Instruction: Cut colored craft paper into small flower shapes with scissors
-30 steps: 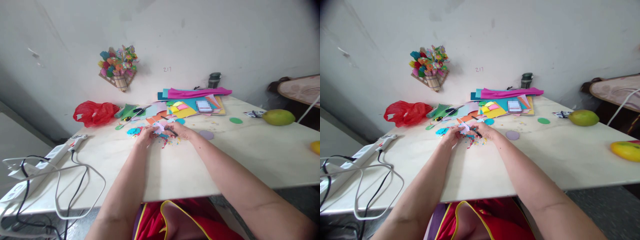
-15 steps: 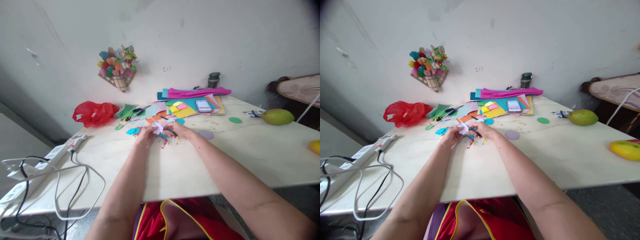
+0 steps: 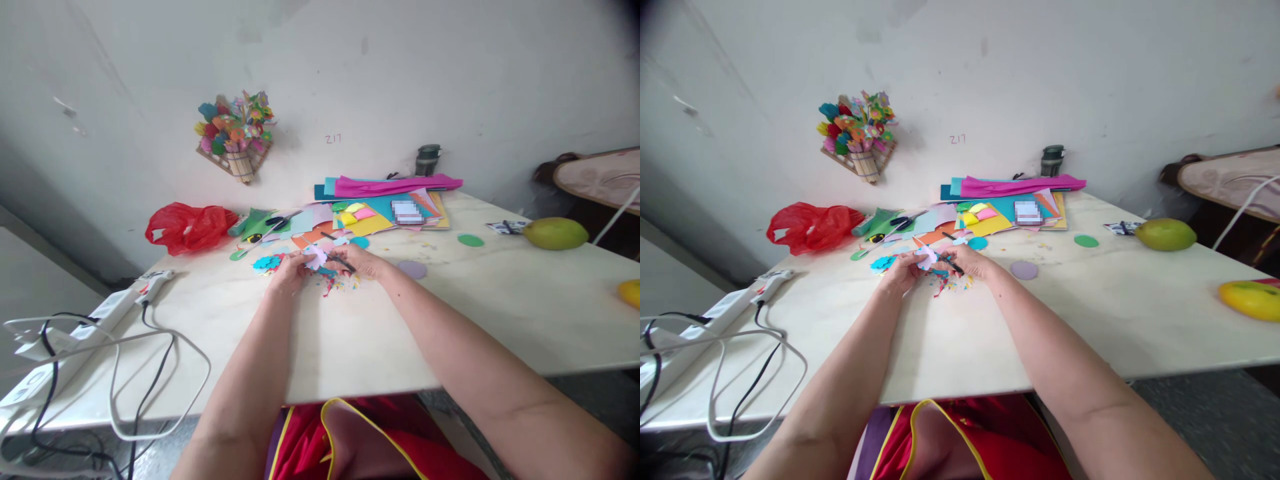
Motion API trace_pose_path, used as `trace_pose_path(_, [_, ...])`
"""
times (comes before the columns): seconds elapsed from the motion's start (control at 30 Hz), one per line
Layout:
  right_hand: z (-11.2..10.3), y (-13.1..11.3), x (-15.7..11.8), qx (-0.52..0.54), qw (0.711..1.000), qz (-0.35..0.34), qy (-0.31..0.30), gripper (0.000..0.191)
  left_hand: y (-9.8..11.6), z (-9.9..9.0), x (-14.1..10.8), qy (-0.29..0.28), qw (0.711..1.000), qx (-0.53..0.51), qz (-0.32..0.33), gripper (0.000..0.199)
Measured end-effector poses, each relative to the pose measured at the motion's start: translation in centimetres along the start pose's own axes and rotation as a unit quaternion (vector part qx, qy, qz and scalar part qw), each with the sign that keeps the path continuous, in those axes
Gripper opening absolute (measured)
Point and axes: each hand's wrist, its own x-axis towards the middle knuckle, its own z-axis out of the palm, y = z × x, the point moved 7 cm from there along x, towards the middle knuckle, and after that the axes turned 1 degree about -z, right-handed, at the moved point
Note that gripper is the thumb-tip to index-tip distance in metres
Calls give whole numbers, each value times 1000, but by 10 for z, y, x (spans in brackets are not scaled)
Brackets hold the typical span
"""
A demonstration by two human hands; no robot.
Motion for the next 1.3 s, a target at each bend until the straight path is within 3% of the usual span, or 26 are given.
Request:
trace_pose_path(0.2, [-1, -4, -1, -53, 998, -20, 6, 31, -1, -2, 1, -4, 1000, 11, -1, 23])
trace_pose_path(0.5, [-3, 4, 4, -36, 999, -24, -2, 24, -3, -4, 3, -10, 1000, 14, -4, 18])
trace_pose_path(1.0, [-5, 6, 8, -35, 999, -31, -7, 31, -1, -4, 3, -5, 1000, 24, -1, 15])
trace_pose_path(1.3, [-8, -1, 6, -16, 999, -11, 31, 32, 0, -5, 3, -20, 999, 38, 5, 22])
